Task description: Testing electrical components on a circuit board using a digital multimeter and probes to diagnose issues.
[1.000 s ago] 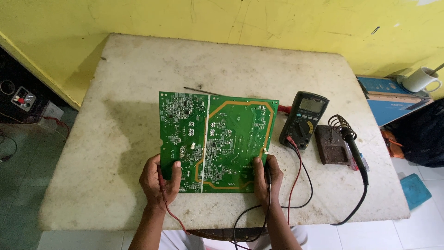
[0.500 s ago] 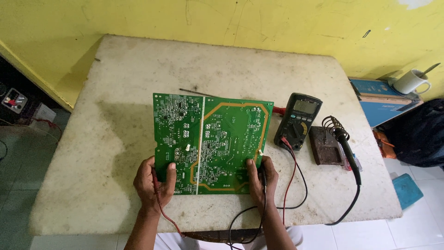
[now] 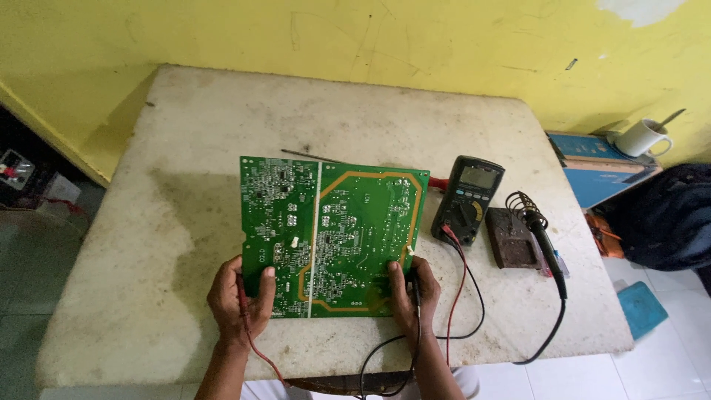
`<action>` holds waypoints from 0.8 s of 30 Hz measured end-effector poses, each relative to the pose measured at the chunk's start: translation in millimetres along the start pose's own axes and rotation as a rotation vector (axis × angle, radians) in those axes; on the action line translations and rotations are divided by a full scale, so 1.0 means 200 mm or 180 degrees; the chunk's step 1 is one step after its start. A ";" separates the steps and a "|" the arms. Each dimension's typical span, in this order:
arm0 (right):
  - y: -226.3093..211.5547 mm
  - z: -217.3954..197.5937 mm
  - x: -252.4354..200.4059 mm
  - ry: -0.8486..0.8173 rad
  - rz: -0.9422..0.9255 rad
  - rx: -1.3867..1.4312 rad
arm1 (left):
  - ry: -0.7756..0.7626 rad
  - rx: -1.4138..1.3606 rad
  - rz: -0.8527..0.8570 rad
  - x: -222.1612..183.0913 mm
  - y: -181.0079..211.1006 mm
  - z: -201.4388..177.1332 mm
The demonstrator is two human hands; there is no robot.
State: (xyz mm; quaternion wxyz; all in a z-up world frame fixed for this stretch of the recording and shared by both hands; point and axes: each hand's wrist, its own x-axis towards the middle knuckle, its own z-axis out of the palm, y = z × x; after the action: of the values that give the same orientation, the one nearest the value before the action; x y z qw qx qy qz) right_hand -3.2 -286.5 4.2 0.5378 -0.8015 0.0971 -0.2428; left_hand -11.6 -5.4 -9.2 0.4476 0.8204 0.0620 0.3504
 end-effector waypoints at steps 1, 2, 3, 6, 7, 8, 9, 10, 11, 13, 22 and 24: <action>-0.01 0.00 0.00 -0.0013 -0.0006 0.0013 | 0.0015 0.0012 0.0001 0.00 0.00 0.00; -0.03 0.00 0.00 -0.0055 -0.0003 0.0036 | -0.0018 -0.0155 0.0008 0.01 0.00 0.00; -0.04 -0.01 0.00 -0.0091 0.0003 0.0052 | -0.0058 -0.0328 0.0014 0.01 0.00 0.00; -0.06 -0.07 0.03 -0.0445 0.0277 0.0245 | -0.0494 -0.0575 -0.0085 0.01 -0.13 -0.03; -0.07 -0.10 0.06 -0.0428 0.0248 0.0242 | -0.0482 -0.0600 -0.0067 0.06 -0.05 -0.08; -0.08 -0.13 0.08 -0.0699 0.0401 0.0555 | -0.0776 -0.0933 -0.0456 0.12 0.03 -0.12; -0.09 -0.16 0.08 -0.1005 0.0594 0.0859 | -0.1075 -0.1233 -0.0888 0.14 0.10 -0.20; -0.16 -0.21 0.09 -0.1024 0.0605 0.0848 | -0.1066 -0.1229 -0.0911 0.16 0.11 -0.25; -0.24 -0.25 0.10 -0.1277 0.0606 0.1131 | -0.1386 -0.1191 -0.0808 0.20 0.12 -0.30; -0.42 -0.31 0.11 -0.1529 0.0602 0.1417 | -0.1704 -0.1151 -0.0697 0.25 0.16 -0.38; -0.28 -0.42 0.10 -0.1014 -0.0027 0.0364 | -0.1992 -0.1828 -0.0412 0.29 0.34 -0.55; -0.27 -0.36 0.06 -0.0459 -0.0248 0.0967 | -0.1830 -0.0777 -0.0093 0.30 0.38 -0.54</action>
State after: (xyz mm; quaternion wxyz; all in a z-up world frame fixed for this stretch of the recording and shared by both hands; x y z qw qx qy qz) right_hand -34.1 -329.0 79.1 0.6485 -0.7295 -0.0106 -0.2172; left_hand -51.0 48.4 119.0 0.5470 0.8251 -0.0979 0.1025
